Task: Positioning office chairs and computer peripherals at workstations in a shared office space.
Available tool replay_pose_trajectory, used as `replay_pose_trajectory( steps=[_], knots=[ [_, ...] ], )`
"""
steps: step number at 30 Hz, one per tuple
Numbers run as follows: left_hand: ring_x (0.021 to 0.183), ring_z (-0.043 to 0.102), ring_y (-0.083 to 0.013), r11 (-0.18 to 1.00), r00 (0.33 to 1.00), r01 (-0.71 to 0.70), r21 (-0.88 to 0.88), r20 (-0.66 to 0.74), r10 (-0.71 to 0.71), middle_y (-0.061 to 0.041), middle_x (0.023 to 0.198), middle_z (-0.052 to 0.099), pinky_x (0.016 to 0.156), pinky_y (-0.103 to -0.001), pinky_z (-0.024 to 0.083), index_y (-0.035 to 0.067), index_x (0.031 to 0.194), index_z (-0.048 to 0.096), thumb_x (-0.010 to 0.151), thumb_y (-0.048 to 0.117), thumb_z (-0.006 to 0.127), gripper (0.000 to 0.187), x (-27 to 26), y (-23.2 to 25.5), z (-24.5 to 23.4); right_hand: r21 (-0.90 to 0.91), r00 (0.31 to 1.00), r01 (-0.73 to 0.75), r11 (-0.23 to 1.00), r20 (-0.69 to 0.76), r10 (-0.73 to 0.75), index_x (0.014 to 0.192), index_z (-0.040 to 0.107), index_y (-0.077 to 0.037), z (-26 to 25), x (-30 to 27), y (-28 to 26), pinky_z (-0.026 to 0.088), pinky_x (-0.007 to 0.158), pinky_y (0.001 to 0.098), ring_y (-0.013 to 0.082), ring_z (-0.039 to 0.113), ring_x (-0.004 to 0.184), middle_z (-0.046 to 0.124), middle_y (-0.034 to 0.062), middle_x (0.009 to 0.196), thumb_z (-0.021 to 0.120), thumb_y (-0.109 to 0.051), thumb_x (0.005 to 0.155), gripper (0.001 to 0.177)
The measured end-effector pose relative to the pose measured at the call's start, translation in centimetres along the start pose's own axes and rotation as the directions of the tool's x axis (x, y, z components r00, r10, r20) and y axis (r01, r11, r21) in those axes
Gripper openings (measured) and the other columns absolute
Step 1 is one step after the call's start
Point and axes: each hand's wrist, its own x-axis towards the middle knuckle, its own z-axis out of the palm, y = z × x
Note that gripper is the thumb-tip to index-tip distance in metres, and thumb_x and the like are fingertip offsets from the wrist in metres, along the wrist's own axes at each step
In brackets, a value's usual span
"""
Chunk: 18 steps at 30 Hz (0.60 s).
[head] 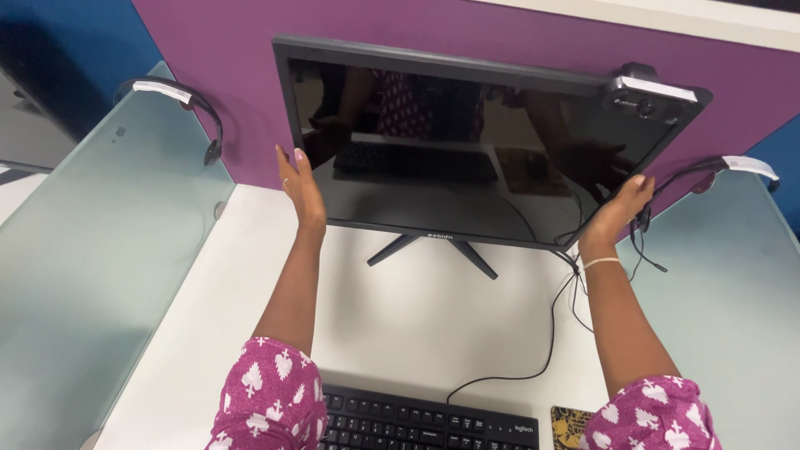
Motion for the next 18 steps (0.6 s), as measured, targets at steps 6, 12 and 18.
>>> replay_pose_trajectory(
  steps=[6,12,18],
  knots=[
    [0.156,0.017,-0.0358,0.997,0.999,0.027,0.069,-0.018,-0.026,-0.018,0.169,0.020,0.126,-0.048,0.018,0.007,0.164,0.016,0.104,0.057,0.039,0.081,-1.6,1.0,-0.1,-0.032,0.997,0.021,0.999,-0.075,-0.024,0.164,0.015,-0.005,-0.1,-0.8,-0.1,0.018,0.129,0.0400,0.0290,0.020,0.159,0.014,0.0146,0.172,0.040,-0.056,0.109,0.079],
    [0.157,0.016,-0.0381,0.989,0.998,-0.041,0.145,-0.033,0.046,-0.021,0.170,0.019,0.127,-0.050,0.014,0.005,0.165,0.012,0.106,0.054,0.045,0.083,-6.4,-3.4,0.4,-0.131,0.995,-0.006,0.991,-0.101,-0.007,0.162,0.019,-0.001,0.3,-4.4,1.6,0.019,0.129,0.0414,0.0306,0.024,0.157,0.021,0.0166,0.170,0.049,-0.056,0.106,0.084],
    [0.156,0.016,-0.0397,0.972,0.999,-0.052,0.231,0.011,0.050,-0.021,0.170,0.018,0.126,-0.053,0.017,0.003,0.163,0.013,0.104,0.046,0.050,0.082,-11.0,-3.5,-0.5,-0.363,0.974,0.218,0.906,0.015,-0.228,0.160,0.022,0.005,0.7,-11.2,1.3,0.017,0.130,0.0503,0.0385,0.021,0.157,0.023,0.0251,0.167,0.055,-0.055,0.106,0.087]
  ],
)
